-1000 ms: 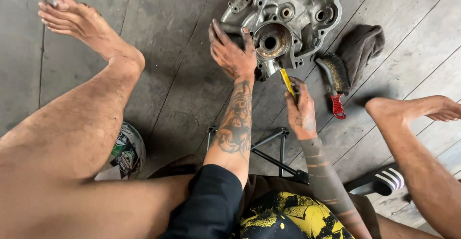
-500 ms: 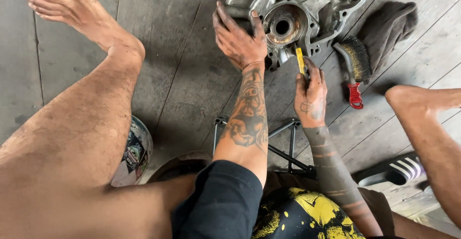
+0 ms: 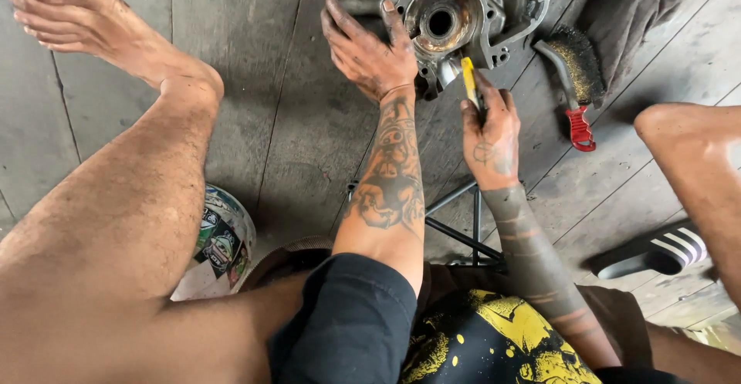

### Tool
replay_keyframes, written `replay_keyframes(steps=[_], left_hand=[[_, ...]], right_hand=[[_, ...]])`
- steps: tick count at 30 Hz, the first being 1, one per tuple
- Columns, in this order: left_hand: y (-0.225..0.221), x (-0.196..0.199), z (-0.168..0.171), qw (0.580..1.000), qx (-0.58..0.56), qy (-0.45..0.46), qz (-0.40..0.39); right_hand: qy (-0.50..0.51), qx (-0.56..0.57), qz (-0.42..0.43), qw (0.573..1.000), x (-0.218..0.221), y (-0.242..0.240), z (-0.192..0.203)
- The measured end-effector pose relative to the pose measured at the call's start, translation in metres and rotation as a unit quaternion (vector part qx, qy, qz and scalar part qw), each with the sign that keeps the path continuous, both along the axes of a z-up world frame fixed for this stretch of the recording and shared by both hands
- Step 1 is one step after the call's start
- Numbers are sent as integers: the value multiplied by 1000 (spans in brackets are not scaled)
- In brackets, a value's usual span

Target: Scraping and cleaning residue from a motorcycle engine casing using a small hand tool and a wire brush.

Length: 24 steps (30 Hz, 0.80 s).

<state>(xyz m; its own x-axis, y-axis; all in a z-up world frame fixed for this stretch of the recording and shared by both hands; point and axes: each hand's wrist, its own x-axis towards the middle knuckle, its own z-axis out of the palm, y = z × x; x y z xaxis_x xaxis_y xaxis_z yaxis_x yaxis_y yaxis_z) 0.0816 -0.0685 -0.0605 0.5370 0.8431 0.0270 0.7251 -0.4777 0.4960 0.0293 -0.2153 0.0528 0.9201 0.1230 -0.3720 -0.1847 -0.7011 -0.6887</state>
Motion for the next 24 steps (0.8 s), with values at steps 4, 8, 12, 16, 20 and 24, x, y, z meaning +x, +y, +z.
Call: replay_keyframes(steps=[4, 8, 12, 16, 20, 24], left_hand=[[1, -1, 4, 1000, -11, 16, -4], [0, -1, 5, 1000, -6, 2, 0], [0, 1, 6, 1000, -9, 1, 1], [1, -1, 5, 1000, -6, 14, -1], [0, 1, 7, 1000, -10, 5, 0], [1, 0, 8, 1000, -11, -3, 1]], right_hand=[[68, 75, 16, 995, 1, -5, -7], [38, 14, 36, 999, 4, -7, -1], [13, -21, 26, 999, 9, -3, 2], [107, 63, 29, 992, 10, -5, -3], [71, 66, 20, 995, 12, -9, -2], [66, 22, 60, 996, 8, -10, -2]])
